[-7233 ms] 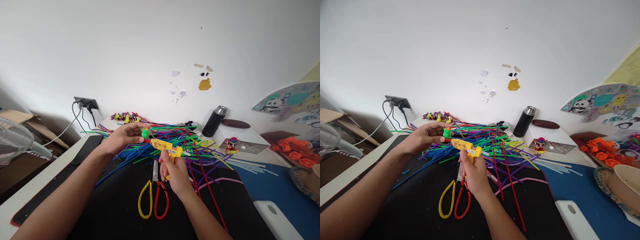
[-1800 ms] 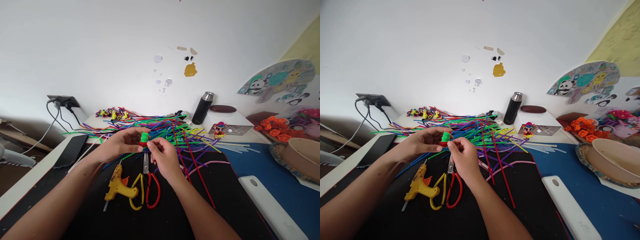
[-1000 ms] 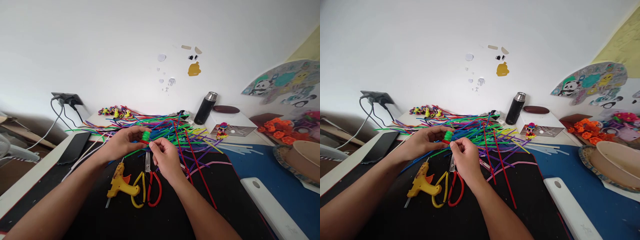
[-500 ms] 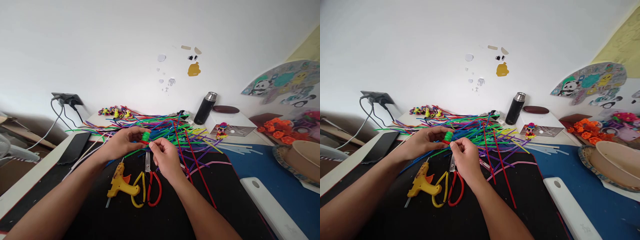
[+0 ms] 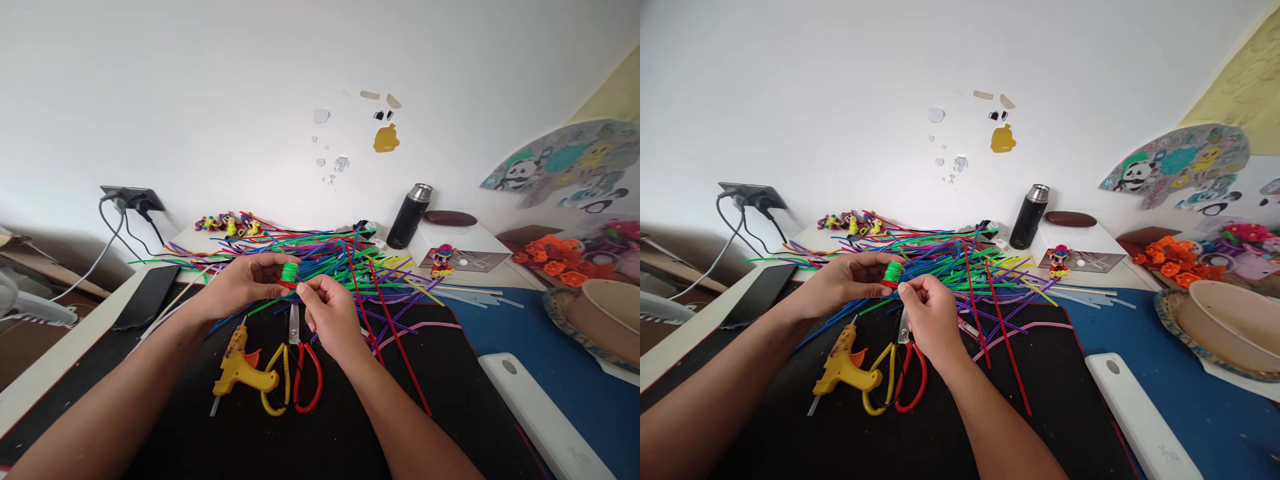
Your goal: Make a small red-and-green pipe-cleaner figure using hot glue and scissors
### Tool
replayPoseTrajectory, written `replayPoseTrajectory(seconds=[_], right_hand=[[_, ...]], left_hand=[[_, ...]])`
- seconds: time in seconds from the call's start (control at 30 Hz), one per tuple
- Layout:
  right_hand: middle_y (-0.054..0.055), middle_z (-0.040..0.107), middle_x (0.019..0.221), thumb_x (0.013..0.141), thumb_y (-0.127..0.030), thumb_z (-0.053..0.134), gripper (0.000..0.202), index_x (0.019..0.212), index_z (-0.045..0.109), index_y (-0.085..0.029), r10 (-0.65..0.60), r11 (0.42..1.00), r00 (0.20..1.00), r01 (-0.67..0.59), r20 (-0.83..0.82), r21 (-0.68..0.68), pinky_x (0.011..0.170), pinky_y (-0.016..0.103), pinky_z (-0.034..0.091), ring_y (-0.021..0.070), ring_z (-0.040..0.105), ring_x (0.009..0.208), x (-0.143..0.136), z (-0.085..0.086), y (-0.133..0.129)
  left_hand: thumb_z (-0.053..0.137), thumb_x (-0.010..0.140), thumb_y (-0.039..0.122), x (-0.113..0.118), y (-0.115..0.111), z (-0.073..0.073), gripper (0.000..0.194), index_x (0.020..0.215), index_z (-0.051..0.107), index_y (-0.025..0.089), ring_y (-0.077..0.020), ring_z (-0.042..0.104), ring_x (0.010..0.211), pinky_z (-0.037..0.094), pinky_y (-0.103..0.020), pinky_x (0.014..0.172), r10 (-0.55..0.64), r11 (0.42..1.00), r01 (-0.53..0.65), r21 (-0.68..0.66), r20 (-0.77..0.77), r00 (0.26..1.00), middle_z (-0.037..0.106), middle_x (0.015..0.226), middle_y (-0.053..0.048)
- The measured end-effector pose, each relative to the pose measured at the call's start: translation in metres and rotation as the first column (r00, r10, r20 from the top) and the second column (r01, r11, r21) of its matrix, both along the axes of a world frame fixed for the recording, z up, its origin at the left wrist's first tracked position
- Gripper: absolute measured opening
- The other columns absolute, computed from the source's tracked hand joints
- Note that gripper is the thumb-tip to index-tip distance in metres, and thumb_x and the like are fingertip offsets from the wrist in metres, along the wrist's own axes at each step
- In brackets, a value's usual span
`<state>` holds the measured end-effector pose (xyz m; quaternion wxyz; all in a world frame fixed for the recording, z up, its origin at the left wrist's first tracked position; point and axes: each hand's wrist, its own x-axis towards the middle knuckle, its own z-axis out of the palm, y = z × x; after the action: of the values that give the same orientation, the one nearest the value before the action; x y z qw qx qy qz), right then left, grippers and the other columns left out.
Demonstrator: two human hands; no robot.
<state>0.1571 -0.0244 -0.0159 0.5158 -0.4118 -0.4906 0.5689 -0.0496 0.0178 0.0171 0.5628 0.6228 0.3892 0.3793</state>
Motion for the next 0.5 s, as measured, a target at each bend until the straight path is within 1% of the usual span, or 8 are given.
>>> replayPoseTrajectory(seconds=[0.17, 0.37, 0.5], right_hand=[[-0.011, 0.046, 0.046, 0.089, -0.052, 0.076, 0.033, 0.082, 0.061, -0.024, 0.002, 1.0, 1.0, -0.002, -0.017, -0.007, 0.042, 0.024, 0.031, 0.01, 0.039, 0.038, 0.0001, 0.0015, -0.0005], [-0.01, 0.047, 0.046, 0.089, -0.053, 0.076, 0.033, 0.082, 0.062, -0.024, 0.019, 1.0, 1.0, -0.019, -0.018, -0.014, 0.042, 0.024, 0.031, 0.0106, 0.041, 0.039, 0.001, 0.0032, -0.0006], [-0.01, 0.047, 0.046, 0.089, -0.054, 0.076, 0.034, 0.082, 0.061, -0.024, 0.022, 1.0, 0.999, -0.022, -0.028, -0.012, 0.042, 0.024, 0.03, 0.0104, 0.04, 0.039, 0.001, 0.0016, 0.0003]], left_hand=[[0.101, 0.076, 0.024, 0.0014, -0.0013, 0.0024, 0.049, 0.122, 0.084, 0.022, -0.0257, 0.076, 0.104, 0.063, -0.038, 0.091, -0.022, 1.0, 0.022, -0.011, 0.045, 0.999, 0.081, 0.108, -0.007], [0.102, 0.076, 0.024, -0.0013, -0.0015, -0.0007, 0.054, 0.126, 0.082, 0.02, -0.0245, 0.077, 0.097, 0.063, -0.037, 0.086, -0.025, 0.999, 0.026, -0.019, 0.056, 0.998, 0.081, 0.102, -0.007], [0.102, 0.076, 0.023, -0.0009, -0.0029, 0.0011, 0.052, 0.125, 0.083, 0.021, -0.0248, 0.077, 0.101, 0.063, -0.037, 0.089, -0.036, 0.999, 0.039, -0.037, 0.07, 0.997, 0.082, 0.105, -0.007]])
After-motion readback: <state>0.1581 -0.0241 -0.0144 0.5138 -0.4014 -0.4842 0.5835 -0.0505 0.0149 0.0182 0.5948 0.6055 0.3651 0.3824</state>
